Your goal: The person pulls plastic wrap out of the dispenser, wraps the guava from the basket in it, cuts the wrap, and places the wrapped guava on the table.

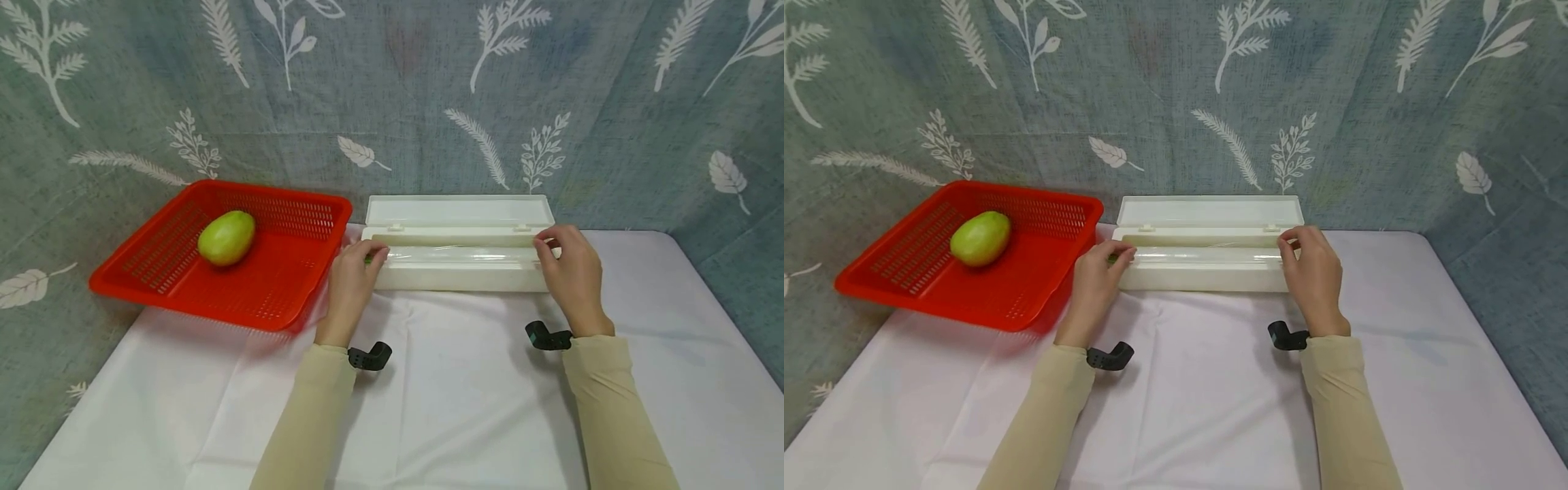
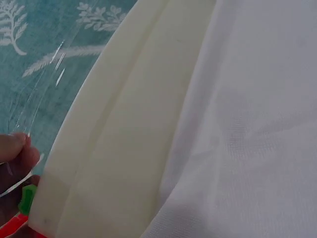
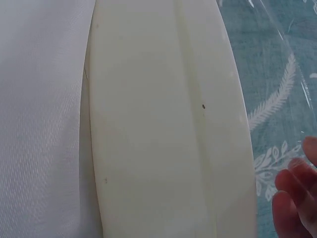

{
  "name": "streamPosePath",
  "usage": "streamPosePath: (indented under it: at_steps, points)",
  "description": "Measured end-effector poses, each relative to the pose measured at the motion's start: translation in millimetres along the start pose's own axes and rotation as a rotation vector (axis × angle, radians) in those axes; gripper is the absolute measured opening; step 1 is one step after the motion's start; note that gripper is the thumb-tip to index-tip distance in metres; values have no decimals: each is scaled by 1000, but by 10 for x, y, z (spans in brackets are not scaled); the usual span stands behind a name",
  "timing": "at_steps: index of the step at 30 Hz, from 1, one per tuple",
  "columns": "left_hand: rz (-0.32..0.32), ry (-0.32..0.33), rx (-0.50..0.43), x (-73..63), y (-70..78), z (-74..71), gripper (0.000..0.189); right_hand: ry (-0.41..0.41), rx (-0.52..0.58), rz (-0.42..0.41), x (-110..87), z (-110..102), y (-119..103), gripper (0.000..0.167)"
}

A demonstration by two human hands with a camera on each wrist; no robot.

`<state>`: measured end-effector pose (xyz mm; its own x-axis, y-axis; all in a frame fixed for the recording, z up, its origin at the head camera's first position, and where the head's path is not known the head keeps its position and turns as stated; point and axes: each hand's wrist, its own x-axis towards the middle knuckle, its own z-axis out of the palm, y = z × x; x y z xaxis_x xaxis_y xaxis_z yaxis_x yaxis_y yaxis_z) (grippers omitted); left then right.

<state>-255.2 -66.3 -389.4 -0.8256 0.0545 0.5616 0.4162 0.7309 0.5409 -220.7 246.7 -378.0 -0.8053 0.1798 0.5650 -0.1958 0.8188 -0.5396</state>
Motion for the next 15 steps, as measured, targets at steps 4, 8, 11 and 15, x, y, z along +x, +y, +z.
streamPosePath:
  at_steps: [4, 8, 11, 15]
  points:
    - [25, 37, -23, 21, 44, -44, 15, 24, 13, 8, 12, -11, -19, 16]
    - [49, 61, -59, 44, 85, -92, 13, 38, 37, 23, 19, -42, -37, 22]
    - [51, 57, -96, 58, 123, -135, 13, 59, 72, 19, 26, -78, -67, 23]
    - [30, 43, -140, 56, 176, -198, 15, 82, 188, 28, 42, -74, -20, 22]
